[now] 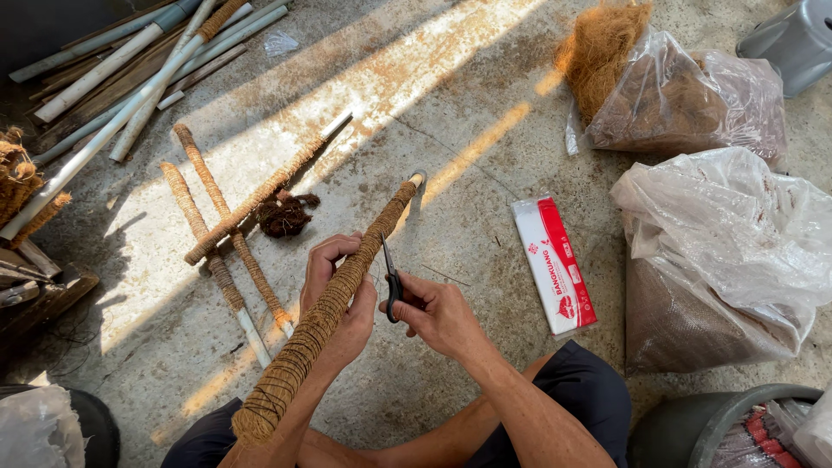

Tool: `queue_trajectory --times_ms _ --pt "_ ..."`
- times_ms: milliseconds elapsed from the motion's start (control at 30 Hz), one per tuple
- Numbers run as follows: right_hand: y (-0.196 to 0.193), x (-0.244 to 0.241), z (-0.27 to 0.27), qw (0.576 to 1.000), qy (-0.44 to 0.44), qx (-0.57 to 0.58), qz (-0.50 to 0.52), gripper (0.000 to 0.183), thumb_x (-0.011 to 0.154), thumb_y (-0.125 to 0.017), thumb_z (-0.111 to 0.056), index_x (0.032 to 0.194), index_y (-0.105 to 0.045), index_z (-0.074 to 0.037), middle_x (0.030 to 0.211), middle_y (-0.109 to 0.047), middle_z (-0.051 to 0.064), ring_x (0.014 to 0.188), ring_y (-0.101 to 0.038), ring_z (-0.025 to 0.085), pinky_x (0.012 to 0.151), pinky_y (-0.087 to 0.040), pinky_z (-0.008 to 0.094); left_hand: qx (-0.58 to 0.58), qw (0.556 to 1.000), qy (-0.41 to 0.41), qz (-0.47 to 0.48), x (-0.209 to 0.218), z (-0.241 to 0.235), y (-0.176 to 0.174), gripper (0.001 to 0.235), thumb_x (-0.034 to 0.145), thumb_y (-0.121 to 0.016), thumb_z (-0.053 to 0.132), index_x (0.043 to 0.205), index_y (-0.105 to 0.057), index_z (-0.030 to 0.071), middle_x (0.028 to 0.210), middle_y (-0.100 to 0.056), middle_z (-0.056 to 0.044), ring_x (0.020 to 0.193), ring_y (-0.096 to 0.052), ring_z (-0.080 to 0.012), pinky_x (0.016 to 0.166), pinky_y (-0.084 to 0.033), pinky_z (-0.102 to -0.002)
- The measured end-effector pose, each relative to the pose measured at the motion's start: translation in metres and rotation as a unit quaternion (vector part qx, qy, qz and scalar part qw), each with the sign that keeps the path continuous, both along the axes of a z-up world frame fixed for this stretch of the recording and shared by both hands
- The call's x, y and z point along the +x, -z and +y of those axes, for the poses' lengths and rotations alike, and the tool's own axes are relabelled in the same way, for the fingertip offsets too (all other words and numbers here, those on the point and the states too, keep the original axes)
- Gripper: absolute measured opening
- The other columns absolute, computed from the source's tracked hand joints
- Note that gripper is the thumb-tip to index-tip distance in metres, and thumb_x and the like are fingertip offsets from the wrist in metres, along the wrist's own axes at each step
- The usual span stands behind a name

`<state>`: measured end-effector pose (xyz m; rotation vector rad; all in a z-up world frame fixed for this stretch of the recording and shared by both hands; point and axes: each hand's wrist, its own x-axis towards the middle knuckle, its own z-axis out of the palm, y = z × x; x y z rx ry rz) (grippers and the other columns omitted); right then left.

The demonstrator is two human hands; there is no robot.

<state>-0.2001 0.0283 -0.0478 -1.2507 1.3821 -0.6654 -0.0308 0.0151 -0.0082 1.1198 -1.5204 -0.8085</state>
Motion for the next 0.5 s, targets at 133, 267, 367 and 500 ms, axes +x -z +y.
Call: queue_trajectory --times_ms 133,267,367,500 --pt "-0.003 0.0 0.0 1.0 0.022 -0.015 -0.008 0.054 0.085 -0.076 -0.023 0.136 -0.065 -0.013 0.08 -0.078 -0.003 0.063 -0.066 0.006 0.054 -0.056 0.027 -0.009 1.0 -0.006 0.002 -0.002 0.0 0.0 0.038 0.092 -0.058 -0.008 0.126 -0.049 0.004 0.132 -0.054 -0.015 0.136 -0.057 -0.0291 0.104 -0.055 -0.036" --pt "-0.009 0.0 0.002 0.999 -0.002 -0.034 0.037 0.041 0.085 -0.085 -0.026 0.12 -0.073 -0.007 0.069 -0.07 0.001 0.06 -0.061 0.007 0.054 -0.049 0.028 0.006 1.0 -0.006 -0.014 -0.001 0.002 -0.002 0.038 0.092 -0.057 -0.008 0.127 -0.049 0.004 0.132 -0.054 -0.015 0.138 -0.056 -0.0296 0.105 -0.055 -0.036" --pt "-0.011 0.002 0.001 0.997 -0.013 -0.051 0.048 0.04 0.086 -0.085 -0.026 0.12 -0.074 -0.007 0.065 -0.066 0.0 0.058 -0.056 0.007 0.052 -0.045 0.028 0.006 1.0 -0.008 -0.02 -0.001 0.002 -0.003 0.039 0.092 -0.057 -0.008 0.127 -0.049 0.004 0.133 -0.055 -0.015 0.137 -0.057 -0.0293 0.105 -0.054 -0.036" --pt "-0.01 0.003 0.0 0.999 -0.005 -0.036 0.029 0.045 0.085 -0.08 -0.021 0.128 -0.072 -0.011 0.066 -0.069 0.002 0.057 -0.058 0.007 0.051 -0.047 0.029 0.01 1.0 -0.002 -0.011 -0.001 0.002 -0.003 0.038 0.093 -0.057 -0.007 0.128 -0.049 0.005 0.134 -0.054 -0.015 0.138 -0.056 -0.0291 0.104 -0.056 -0.035"
